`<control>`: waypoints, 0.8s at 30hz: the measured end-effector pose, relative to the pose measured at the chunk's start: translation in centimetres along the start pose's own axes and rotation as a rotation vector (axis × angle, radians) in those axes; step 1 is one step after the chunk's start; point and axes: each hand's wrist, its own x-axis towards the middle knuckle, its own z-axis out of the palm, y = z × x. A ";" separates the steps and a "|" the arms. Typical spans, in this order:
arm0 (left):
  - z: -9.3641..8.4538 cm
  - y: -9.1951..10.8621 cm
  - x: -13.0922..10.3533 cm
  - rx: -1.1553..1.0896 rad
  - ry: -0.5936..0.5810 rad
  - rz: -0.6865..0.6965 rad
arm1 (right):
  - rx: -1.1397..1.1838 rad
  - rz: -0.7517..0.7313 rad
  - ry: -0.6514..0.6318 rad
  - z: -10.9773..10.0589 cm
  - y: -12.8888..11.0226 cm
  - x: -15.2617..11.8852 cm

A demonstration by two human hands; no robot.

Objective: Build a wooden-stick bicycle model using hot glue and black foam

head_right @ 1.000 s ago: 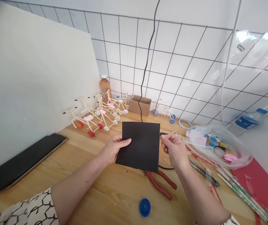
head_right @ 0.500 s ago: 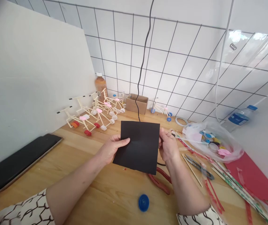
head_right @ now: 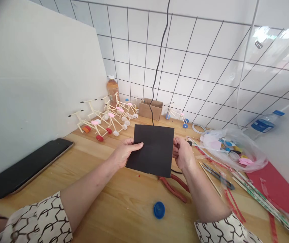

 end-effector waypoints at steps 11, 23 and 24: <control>-0.2 -0.1 0.2 0.043 0.024 0.012 | -0.034 -0.138 0.071 -0.3 1.8 0.5; -0.3 -0.7 0.4 0.061 0.047 -0.007 | -0.006 -0.111 0.097 -0.3 1.8 1.1; -0.3 -0.8 0.5 0.067 0.044 -0.009 | -0.008 -0.107 0.106 -0.4 1.8 1.2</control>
